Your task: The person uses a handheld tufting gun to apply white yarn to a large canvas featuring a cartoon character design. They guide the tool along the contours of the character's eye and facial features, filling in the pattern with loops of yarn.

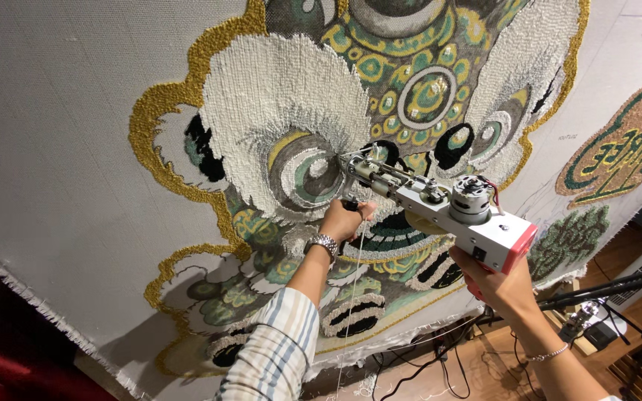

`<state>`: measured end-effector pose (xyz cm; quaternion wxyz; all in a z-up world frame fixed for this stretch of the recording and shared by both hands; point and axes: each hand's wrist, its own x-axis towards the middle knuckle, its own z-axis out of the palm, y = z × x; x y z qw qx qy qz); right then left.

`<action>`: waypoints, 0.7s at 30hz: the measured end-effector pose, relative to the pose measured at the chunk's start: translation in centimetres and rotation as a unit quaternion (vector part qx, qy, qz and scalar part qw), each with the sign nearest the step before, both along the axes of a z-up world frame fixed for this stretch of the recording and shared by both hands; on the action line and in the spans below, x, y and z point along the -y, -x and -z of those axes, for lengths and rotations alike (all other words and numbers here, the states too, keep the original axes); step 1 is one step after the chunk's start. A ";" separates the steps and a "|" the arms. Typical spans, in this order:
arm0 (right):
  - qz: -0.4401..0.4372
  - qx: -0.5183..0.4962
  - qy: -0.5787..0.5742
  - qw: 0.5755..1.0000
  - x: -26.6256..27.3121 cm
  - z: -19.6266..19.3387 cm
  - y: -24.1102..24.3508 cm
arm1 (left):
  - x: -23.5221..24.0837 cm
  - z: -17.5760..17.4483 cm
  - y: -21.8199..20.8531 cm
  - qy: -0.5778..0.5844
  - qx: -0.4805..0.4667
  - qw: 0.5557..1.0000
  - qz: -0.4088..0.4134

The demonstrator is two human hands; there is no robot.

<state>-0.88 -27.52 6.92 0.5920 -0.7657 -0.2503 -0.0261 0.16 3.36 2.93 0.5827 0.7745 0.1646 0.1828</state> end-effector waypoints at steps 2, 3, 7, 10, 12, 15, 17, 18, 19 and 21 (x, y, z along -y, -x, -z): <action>-0.015 -0.011 -0.022 1.000 -0.3 0.2 -0.1 | -0.5 -0.2 0.1 0.021 0.023 0.999 0.024; -0.012 0.001 -0.012 1.000 -0.3 0.4 -0.4 | -0.7 -0.4 0.2 0.021 0.013 0.999 0.029; -0.011 0.043 -0.015 0.999 -0.2 1.7 -2.4 | -1.0 -0.8 0.7 0.020 -0.001 0.999 0.048; -0.055 0.001 -0.066 0.996 0.2 3.0 -4.2 | -0.9 -0.5 0.4 0.016 -0.015 0.999 0.040; -0.075 -0.037 -0.085 0.993 0.4 3.4 -4.9 | -0.7 -0.3 0.0 0.018 -0.012 0.999 0.038; -0.070 -0.075 -0.089 0.991 0.6 3.4 -5.3 | -0.8 -0.1 -0.3 0.010 -0.003 0.999 0.040; -0.057 -0.102 -0.100 0.988 0.6 3.6 -5.2 | -0.7 -0.1 -0.4 -0.023 -0.026 0.999 0.031; -0.058 -0.084 -0.092 0.991 0.6 3.7 -5.2 | -0.8 -0.1 -0.5 -0.018 -0.032 0.999 0.031; -0.059 -0.065 -0.084 0.993 0.6 3.7 -5.3 | -0.8 -0.1 -0.7 -0.012 -0.037 0.999 0.031; -0.057 -0.036 -0.067 0.995 0.4 3.9 -5.4 | -1.0 0.0 -0.9 -0.004 -0.034 0.998 0.044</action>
